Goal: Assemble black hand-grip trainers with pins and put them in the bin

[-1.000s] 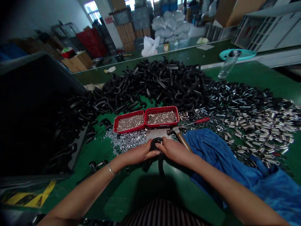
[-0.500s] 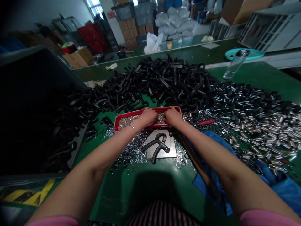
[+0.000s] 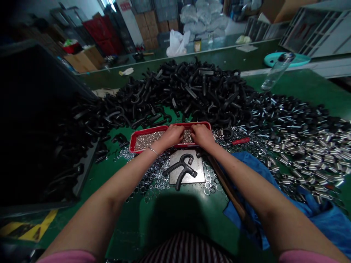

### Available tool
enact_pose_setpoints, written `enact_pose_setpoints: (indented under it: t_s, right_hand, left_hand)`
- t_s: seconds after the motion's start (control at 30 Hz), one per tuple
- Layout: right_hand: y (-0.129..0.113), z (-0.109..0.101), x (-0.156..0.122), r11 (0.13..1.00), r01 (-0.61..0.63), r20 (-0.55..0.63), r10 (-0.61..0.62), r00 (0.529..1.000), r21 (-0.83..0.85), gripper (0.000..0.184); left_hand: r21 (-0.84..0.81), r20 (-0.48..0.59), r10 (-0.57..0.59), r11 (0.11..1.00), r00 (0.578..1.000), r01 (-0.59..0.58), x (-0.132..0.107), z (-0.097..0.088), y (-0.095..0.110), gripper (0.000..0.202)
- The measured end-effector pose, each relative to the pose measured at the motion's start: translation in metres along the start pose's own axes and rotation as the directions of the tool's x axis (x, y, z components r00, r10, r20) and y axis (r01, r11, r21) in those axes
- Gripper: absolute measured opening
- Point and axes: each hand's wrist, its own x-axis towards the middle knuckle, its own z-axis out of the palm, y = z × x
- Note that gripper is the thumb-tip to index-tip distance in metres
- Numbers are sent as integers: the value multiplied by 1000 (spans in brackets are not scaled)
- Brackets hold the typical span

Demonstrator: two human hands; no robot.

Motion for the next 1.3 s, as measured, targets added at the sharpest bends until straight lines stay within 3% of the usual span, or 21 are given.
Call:
enact_pose_setpoints:
  t_s: [0.1, 0.2, 0.3, 0.37, 0.53, 0.67, 0.83, 0.97, 1.07, 1.2, 1.3]
  right_hand:
    - [2, -1, 1, 1000, 18, 22, -19, 1000, 17, 20]
    - [3, -2, 2, 998, 56, 49, -56, 997, 16, 18]
    - [1, -3, 3, 995, 97, 74, -97, 993, 3, 15]
    - [-1, -3, 4, 993, 121, 87, -120, 989, -7, 14]
    - [-2, -4, 7, 984, 180, 103, -178, 979, -9, 16]
    - [1, -5, 9, 977, 215, 118, -215, 970, 15, 10]
    - [1, -1, 8, 972, 224, 71, -230, 971, 74, 6]
    - [1, 2, 8, 970, 182, -18, -181, 983, 162, 8]
    - [0, -4, 5, 968, 117, -94, -98, 991, 221, 12]
    - [-2, -18, -30, 911, 106, -201, -26, 979, 398, 17]
    - [0, -19, -75, 863, 194, -227, -95, 969, 466, 16]
  left_hand:
    - [-134, -89, -30, 991, 996, 18, -7, -5, 5, 26]
    - [-386, -220, -129, 922, 967, 35, -34, -10, 20, 19]
    - [-627, -175, -255, 774, 951, 92, -76, -7, 42, 13]
    - [-677, -121, -272, 726, 955, 121, -101, 2, 55, 11]
    - [-648, -141, -330, 744, 933, 165, -125, 26, 66, 11]
    - [-604, -167, -340, 777, 925, 176, -124, 27, 67, 11]
    - [-319, -149, -95, 947, 984, 43, -121, 15, 74, 12]
    - [-160, -79, 78, 983, 994, -90, -125, 13, 75, 22]
    - [-98, -59, 123, 987, 991, -129, -140, 13, 78, 29]
    - [-117, -72, 37, 992, 997, -45, -159, 9, 87, 48]
    - [-128, -65, 14, 992, 998, -23, -160, 6, 94, 50]
